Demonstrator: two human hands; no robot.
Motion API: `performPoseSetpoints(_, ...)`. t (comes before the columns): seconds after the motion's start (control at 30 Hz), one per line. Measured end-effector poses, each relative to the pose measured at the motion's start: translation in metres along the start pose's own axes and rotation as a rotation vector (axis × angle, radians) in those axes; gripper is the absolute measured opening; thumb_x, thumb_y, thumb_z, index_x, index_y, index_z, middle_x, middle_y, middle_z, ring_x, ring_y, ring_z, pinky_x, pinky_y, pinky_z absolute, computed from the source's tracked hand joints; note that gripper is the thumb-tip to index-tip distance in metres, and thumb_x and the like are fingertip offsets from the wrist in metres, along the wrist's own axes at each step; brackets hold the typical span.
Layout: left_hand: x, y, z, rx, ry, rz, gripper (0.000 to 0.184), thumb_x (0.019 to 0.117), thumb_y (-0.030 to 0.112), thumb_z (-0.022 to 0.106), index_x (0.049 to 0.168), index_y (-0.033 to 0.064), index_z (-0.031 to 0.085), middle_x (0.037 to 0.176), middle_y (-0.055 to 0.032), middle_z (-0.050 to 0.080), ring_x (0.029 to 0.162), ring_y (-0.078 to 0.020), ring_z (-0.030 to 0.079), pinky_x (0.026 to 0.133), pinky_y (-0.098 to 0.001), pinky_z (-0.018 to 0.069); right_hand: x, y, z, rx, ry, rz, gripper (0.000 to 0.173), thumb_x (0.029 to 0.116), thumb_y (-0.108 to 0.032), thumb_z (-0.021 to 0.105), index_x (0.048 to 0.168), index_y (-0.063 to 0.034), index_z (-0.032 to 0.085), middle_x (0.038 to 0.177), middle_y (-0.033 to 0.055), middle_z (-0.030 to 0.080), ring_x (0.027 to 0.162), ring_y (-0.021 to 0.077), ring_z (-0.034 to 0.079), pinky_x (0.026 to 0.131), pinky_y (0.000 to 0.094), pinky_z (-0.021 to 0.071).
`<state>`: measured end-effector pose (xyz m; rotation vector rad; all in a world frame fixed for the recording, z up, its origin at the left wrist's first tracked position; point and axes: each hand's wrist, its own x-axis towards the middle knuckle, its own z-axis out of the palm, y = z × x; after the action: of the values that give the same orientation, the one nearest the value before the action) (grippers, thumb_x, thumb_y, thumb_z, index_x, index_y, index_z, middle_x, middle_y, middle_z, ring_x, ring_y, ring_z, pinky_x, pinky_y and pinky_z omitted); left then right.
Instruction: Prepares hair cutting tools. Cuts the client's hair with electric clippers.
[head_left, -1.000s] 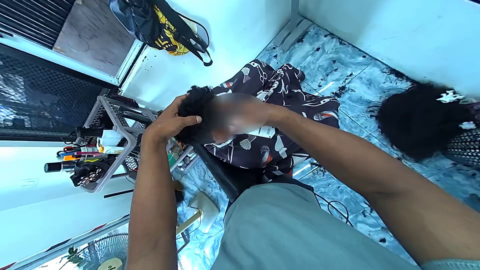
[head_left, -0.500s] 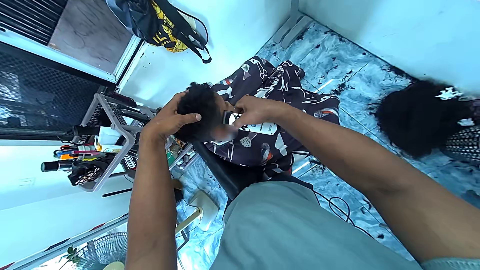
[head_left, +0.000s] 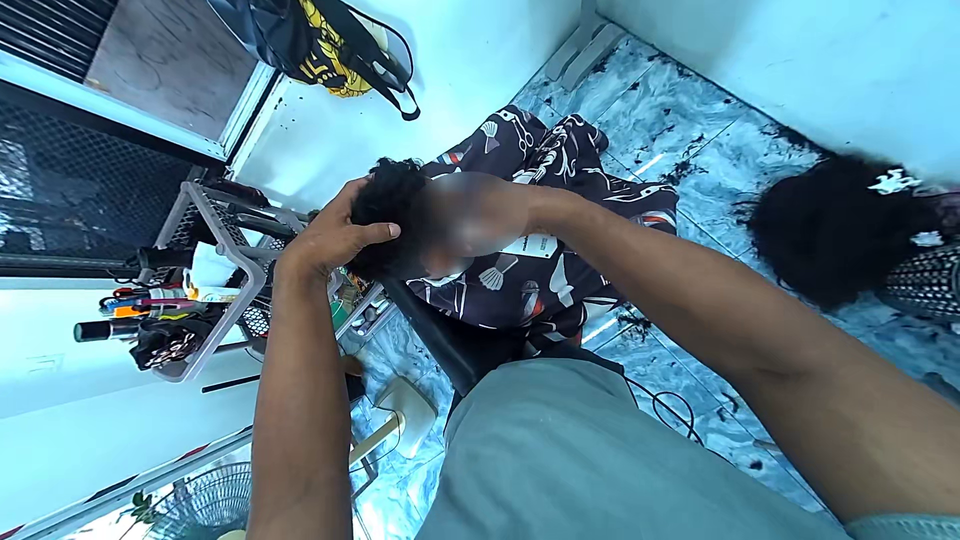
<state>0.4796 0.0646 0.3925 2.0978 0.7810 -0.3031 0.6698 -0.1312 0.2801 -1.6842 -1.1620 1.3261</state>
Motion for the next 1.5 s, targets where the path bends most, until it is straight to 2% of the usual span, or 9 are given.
performPoseSetpoints(0.1,0.001,-0.002,0.000,0.005,0.002,0.004,0.081,0.0833,0.015,0.081,0.153,0.0209,0.040,0.139,-0.0056,0.061,0.122,-0.0156,0.064,0.102,-0.0382,0.0556,-0.004,-0.003,-0.003,0.161,-0.011,-0.001,0.033,0.0901,-0.025,0.080,0.105,0.0010,0.066,0.085,0.0150,0.069,0.064,0.0219,0.069,0.060,0.0392,0.0624)
performPoseSetpoints(0.23,0.000,-0.004,-0.001,0.013,0.005,0.013,0.082,0.0833,0.015,0.081,0.154,0.0198,0.039,0.140,-0.0070,0.061,0.123,-0.0163,0.064,0.102,-0.0389,0.0561,0.001,-0.002,-0.002,-0.083,0.016,0.022,0.038,0.0844,-0.033,0.083,0.094,0.0000,0.068,0.083,0.0137,0.066,0.073,0.0257,0.064,0.069,0.0506,0.0539)
performPoseSetpoints(0.37,-0.002,-0.001,0.001,0.008,0.012,0.000,0.082,0.0841,0.013,0.081,0.154,0.0195,0.039,0.141,-0.0073,0.059,0.124,-0.0157,0.063,0.103,-0.0382,0.0554,-0.005,-0.006,-0.005,0.126,-0.004,0.010,0.034,0.0899,-0.026,0.081,0.104,0.0013,0.066,0.085,0.0151,0.070,0.063,0.0223,0.069,0.059,0.0397,0.0624)
performPoseSetpoints(0.47,-0.002,-0.002,0.000,0.019,0.015,-0.005,0.083,0.0834,0.015,0.081,0.154,0.0213,0.039,0.141,-0.0068,0.059,0.124,-0.0158,0.062,0.103,-0.0388,0.0553,0.001,-0.005,-0.006,-0.063,0.023,0.023,0.036,0.0850,-0.031,0.083,0.093,0.0005,0.068,0.081,0.0127,0.065,0.071,0.0233,0.062,0.067,0.0466,0.0528)
performPoseSetpoints(0.77,0.000,-0.004,-0.001,0.012,0.003,0.017,0.081,0.0834,0.013,0.081,0.153,0.0201,0.040,0.140,-0.0065,0.060,0.124,-0.0152,0.063,0.103,-0.0378,0.0551,-0.001,-0.009,-0.014,0.135,-0.034,0.052,0.032,0.0897,-0.025,0.080,0.104,0.0014,0.068,0.083,0.0162,0.070,0.061,0.0231,0.069,0.058,0.0403,0.0620)
performPoseSetpoints(0.93,-0.001,-0.005,-0.001,0.016,0.003,0.016,0.081,0.0834,0.015,0.081,0.153,0.0196,0.040,0.141,-0.0067,0.059,0.125,-0.0150,0.062,0.104,-0.0380,0.0543,0.003,-0.008,-0.016,-0.153,-0.024,-0.023,0.037,0.0872,-0.031,0.082,0.101,0.0005,0.069,0.086,0.0136,0.068,0.077,0.0246,0.065,0.072,0.0491,0.0548)
performPoseSetpoints(1.03,0.000,-0.005,-0.001,0.000,0.012,0.027,0.082,0.0830,0.013,0.081,0.153,0.0196,0.040,0.140,-0.0059,0.060,0.124,-0.0148,0.063,0.103,-0.0376,0.0549,0.000,-0.007,-0.017,-0.005,0.004,-0.053,0.036,0.0886,-0.028,0.082,0.107,-0.0003,0.068,0.089,0.0137,0.071,0.073,0.0211,0.071,0.069,0.0411,0.0624)
performPoseSetpoints(1.17,0.000,-0.006,-0.001,0.012,0.009,0.012,0.082,0.0841,0.014,0.081,0.154,0.0202,0.039,0.141,-0.0067,0.060,0.124,-0.0156,0.062,0.103,-0.0387,0.0551,0.006,-0.007,-0.015,-0.313,0.005,0.008,0.041,0.0855,-0.037,0.083,0.094,0.0000,0.067,0.084,0.0145,0.064,0.080,0.0297,0.063,0.072,0.0569,0.0523)
performPoseSetpoints(1.5,-0.001,-0.004,0.000,-0.008,0.019,0.010,0.082,0.0838,0.013,0.081,0.154,0.0202,0.039,0.140,-0.0070,0.060,0.123,-0.0156,0.063,0.103,-0.0381,0.0556,0.000,-0.012,-0.013,-0.034,0.026,0.031,0.036,0.0873,-0.031,0.082,0.098,0.0001,0.068,0.083,0.0139,0.068,0.067,0.0217,0.068,0.062,0.0422,0.0611)
